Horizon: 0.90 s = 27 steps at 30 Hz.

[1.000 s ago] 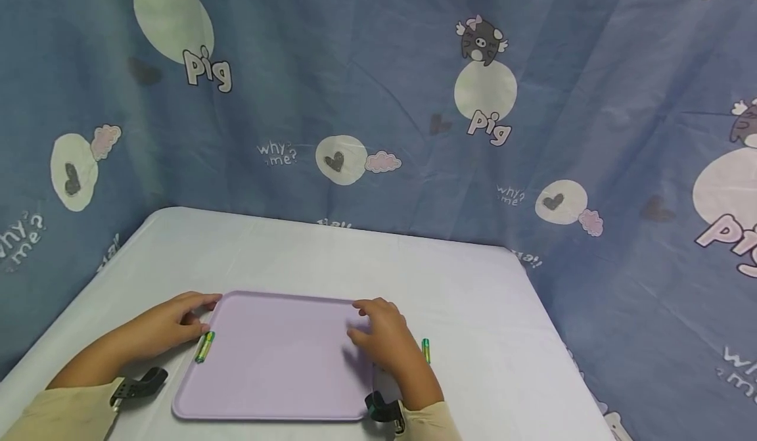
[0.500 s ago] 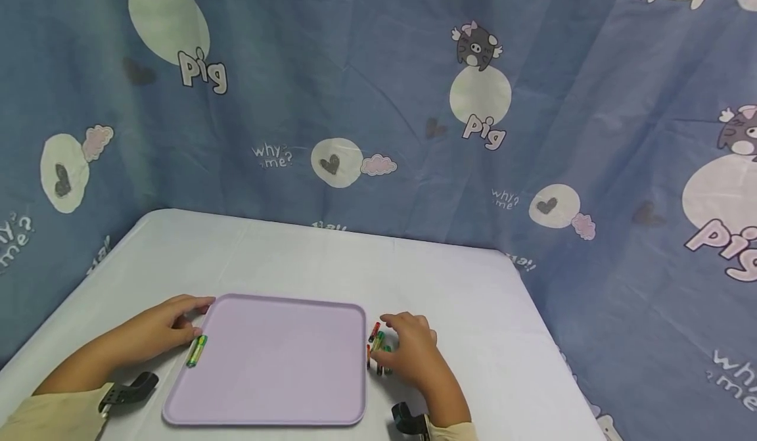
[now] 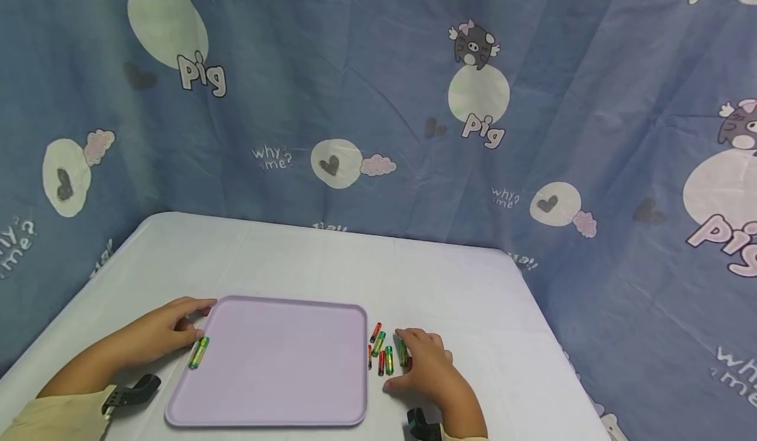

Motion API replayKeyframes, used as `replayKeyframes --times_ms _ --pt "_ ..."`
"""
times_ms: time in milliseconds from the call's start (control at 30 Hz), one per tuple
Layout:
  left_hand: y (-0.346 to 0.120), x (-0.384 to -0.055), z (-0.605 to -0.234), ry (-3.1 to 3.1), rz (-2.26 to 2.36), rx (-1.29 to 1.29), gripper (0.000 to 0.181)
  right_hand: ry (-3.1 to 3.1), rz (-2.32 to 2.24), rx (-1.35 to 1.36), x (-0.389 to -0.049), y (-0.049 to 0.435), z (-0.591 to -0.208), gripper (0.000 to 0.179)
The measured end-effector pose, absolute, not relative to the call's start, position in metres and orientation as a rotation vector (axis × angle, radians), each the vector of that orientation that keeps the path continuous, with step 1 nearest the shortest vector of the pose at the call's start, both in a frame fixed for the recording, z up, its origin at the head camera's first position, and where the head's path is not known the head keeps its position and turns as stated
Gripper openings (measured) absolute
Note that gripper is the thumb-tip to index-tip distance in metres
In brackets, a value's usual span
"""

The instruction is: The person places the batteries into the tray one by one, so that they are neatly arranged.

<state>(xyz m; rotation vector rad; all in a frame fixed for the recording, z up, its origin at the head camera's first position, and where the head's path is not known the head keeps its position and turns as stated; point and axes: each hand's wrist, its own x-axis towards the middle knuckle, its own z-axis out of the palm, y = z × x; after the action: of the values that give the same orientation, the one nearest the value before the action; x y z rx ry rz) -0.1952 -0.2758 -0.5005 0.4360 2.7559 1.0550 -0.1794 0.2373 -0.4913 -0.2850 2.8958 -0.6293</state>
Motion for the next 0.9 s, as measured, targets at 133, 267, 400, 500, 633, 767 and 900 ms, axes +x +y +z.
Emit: replayKeyframes --times_ms 133,267,400,500,633,767,900 --pt "-0.276 -0.197 -0.501 2.766 1.051 0.438 0.066 2.899 -0.639 -0.273 -0.180 0.240 -0.492 0.099" --pt "-0.276 -0.197 -0.501 2.749 1.063 0.422 0.067 2.898 -0.656 -0.275 -0.181 0.241 -0.493 0.086" --pt "-0.277 -0.197 -0.503 2.736 1.065 0.418 0.068 2.896 -0.690 -0.281 -0.181 0.241 -0.496 0.073" --pt "-0.278 -0.196 -0.504 2.739 1.066 0.443 0.068 2.895 -0.716 -0.291 -0.180 0.241 -0.497 0.066" --pt "-0.278 -0.197 -0.505 2.741 1.072 0.455 0.068 2.879 -0.729 -0.329 -0.178 0.245 -0.497 0.062" --pt "-0.279 -0.198 -0.504 2.745 1.066 0.461 0.068 2.859 -0.729 -0.381 -0.177 0.249 -0.496 0.060" --pt "-0.279 -0.198 -0.504 2.743 1.065 0.448 0.068 2.860 -0.731 -0.382 -0.177 0.251 -0.497 0.057"
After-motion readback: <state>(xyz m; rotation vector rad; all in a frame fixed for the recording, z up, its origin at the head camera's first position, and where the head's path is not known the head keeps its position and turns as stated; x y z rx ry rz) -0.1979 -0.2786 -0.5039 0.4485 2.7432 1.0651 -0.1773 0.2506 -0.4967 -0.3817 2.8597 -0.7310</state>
